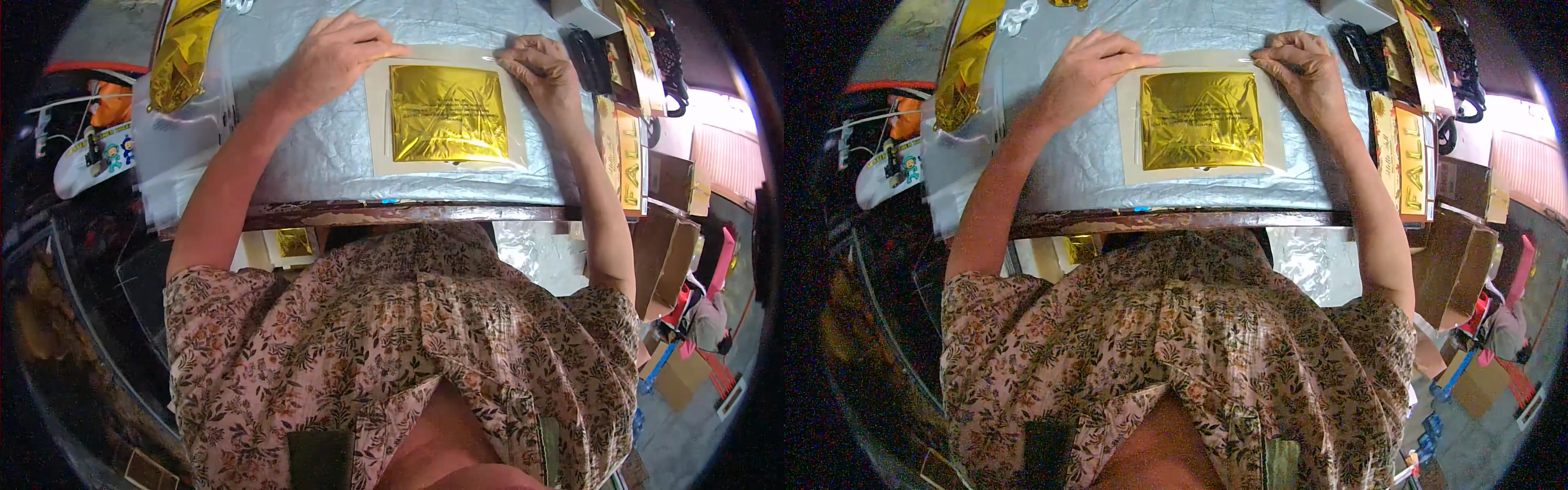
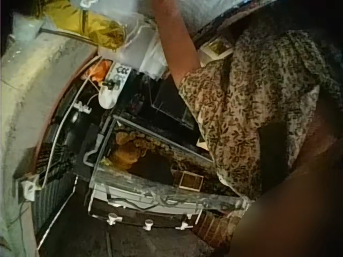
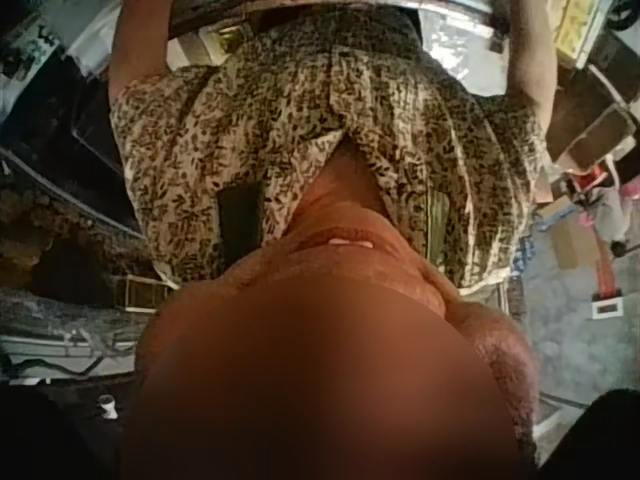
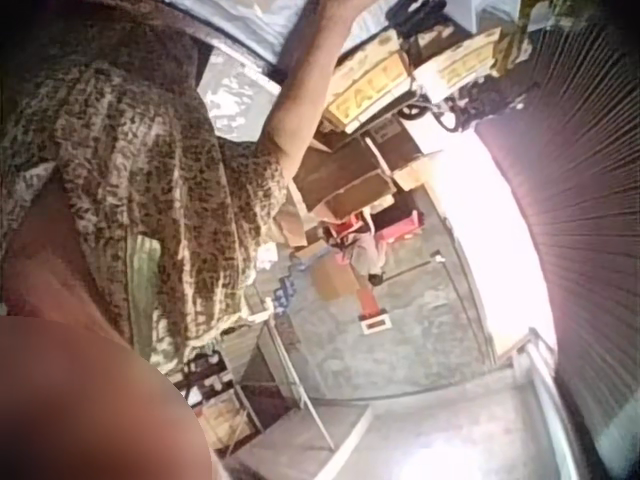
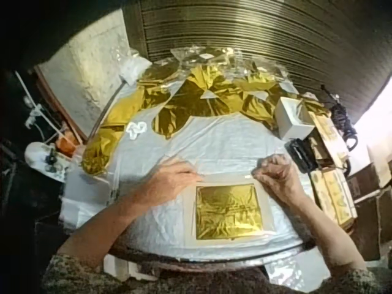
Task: Assembling small components using string and gold foil sheets at a workstation.
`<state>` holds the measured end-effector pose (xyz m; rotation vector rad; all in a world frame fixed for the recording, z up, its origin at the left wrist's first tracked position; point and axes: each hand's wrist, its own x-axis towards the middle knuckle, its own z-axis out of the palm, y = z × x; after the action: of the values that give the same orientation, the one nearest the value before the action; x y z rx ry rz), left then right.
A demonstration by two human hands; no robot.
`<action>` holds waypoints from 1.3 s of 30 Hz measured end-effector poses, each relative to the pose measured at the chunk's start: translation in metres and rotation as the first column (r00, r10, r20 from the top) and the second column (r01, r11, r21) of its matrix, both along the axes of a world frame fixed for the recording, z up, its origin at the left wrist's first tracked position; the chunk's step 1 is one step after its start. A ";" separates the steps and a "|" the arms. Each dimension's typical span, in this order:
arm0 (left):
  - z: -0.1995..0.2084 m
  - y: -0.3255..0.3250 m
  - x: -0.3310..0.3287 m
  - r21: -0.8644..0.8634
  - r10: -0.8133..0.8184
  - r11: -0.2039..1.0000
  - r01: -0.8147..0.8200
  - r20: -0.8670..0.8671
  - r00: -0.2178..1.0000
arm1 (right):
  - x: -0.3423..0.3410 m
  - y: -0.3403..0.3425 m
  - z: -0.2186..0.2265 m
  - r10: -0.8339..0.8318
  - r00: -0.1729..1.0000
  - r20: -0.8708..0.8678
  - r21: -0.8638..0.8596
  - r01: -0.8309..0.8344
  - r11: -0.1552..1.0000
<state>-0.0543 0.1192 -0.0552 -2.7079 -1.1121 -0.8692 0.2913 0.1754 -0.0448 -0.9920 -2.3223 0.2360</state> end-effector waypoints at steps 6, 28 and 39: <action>0.003 -0.049 0.002 0.005 0.178 0.984 -0.178 -0.047 0.983 | 0.006 -0.033 0.008 -0.058 0.988 0.146 0.202 0.028 0.979; -0.016 -0.086 0.007 0.017 0.318 0.948 -0.319 0.011 0.948 | -0.038 -0.102 -0.006 -0.105 0.913 0.395 0.171 0.039 0.984; -0.032 -0.082 0.009 0.050 0.336 0.940 -0.338 0.048 0.941 | -0.012 -0.104 -0.012 -0.185 0.905 0.384 0.221 0.105 0.970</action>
<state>-0.0454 0.0372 -0.0871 -2.3606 -1.4765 -0.8824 0.2798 0.0714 -0.0564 -1.1949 -2.5536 -0.2824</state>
